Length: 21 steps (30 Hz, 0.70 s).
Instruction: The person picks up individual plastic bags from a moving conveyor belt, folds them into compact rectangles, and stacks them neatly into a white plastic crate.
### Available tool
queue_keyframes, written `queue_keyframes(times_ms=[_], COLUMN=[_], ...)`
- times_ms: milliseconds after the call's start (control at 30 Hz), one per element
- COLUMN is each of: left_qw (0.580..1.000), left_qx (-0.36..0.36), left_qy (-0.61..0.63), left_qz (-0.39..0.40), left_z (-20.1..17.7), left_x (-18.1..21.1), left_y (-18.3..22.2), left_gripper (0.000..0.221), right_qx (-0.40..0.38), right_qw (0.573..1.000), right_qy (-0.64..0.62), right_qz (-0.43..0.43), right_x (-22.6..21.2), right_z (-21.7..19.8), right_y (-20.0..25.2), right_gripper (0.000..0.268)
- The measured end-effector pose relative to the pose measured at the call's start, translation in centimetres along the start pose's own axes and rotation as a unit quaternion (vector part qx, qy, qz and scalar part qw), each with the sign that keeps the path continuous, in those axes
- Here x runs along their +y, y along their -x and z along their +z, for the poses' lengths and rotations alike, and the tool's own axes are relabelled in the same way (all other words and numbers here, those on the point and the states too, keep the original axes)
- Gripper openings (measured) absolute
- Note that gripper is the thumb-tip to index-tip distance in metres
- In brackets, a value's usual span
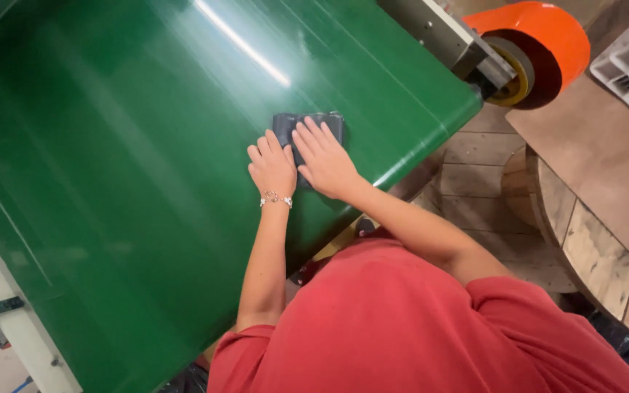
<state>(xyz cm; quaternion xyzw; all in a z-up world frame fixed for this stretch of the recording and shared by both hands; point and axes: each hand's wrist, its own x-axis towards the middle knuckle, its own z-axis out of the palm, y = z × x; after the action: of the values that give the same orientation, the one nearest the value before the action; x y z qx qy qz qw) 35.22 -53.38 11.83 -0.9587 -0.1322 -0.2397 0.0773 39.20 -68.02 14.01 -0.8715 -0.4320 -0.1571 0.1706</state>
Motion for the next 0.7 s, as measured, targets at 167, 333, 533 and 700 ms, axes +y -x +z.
queue_keyframes(times_ms=[167, 333, 533, 700], left_qw=[0.999, 0.955, 0.898, 0.863], left_qx=[-0.023, -0.151, -0.185, -0.083], left_qy=[0.020, 0.202, 0.392, 0.471], left_qz=[-0.017, -0.156, -0.075, 0.161], left_z=[1.8, 5.9, -3.7, -15.0], left_x=[0.0, -1.4, 0.7, 4.9], left_y=[-0.1, -1.5, -3.7, -2.2], left_gripper=[0.053, 0.051, 0.029, 0.024], right_qx=[-0.039, -0.058, -0.004, 0.107], right_qw=[0.999, 0.998, 0.995, 0.971], right_qy=[0.001, 0.008, -0.085, -0.215], right_qz=[0.003, 0.011, 0.044, -0.019], right_x=[0.7, 1.2, 5.8, 8.3], right_z=[2.2, 1.5, -2.6, -7.9], right_y=[0.9, 0.7, 0.0, 5.8], right_gripper=[0.070, 0.069, 0.083, 0.060])
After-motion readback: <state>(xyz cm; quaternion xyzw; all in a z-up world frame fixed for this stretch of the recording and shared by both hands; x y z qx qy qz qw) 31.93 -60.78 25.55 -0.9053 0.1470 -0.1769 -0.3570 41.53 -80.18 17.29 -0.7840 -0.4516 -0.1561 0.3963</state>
